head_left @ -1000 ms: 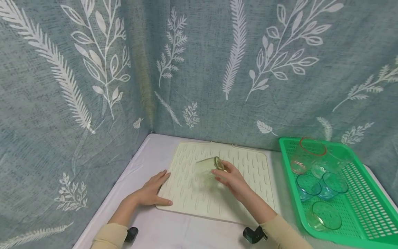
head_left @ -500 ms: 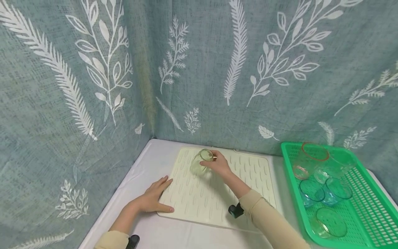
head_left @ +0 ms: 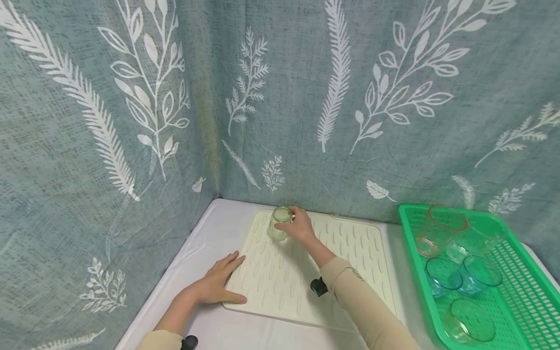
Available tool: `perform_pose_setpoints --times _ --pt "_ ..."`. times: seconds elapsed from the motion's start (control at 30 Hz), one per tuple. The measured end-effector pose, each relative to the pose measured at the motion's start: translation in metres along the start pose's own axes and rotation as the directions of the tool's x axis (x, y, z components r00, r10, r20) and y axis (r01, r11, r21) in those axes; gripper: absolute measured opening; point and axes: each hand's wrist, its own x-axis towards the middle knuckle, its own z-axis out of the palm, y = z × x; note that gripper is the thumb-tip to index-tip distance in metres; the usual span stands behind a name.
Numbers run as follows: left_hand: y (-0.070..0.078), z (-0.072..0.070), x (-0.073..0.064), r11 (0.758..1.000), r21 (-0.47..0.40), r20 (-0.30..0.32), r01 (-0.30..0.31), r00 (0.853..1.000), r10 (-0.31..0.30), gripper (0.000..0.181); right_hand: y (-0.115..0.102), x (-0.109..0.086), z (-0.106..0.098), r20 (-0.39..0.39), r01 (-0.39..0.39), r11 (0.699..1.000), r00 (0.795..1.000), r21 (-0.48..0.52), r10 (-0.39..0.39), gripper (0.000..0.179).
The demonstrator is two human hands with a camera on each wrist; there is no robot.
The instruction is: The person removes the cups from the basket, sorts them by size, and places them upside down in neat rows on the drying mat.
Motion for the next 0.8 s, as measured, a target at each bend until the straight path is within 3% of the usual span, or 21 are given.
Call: perform_pose_setpoints --times 0.53,0.8 --pt "0.0017 0.0038 0.0008 1.000 -0.002 -0.008 0.009 1.000 -0.009 0.108 0.0082 0.0039 0.0056 0.003 0.047 0.998 0.999 -0.047 -0.047 0.072" --pt "0.0020 0.0014 -0.0015 1.000 0.010 -0.005 0.001 1.000 -0.001 0.106 0.0054 -0.0019 0.0019 0.010 0.029 1.000 1.000 -0.003 -0.029 0.070"
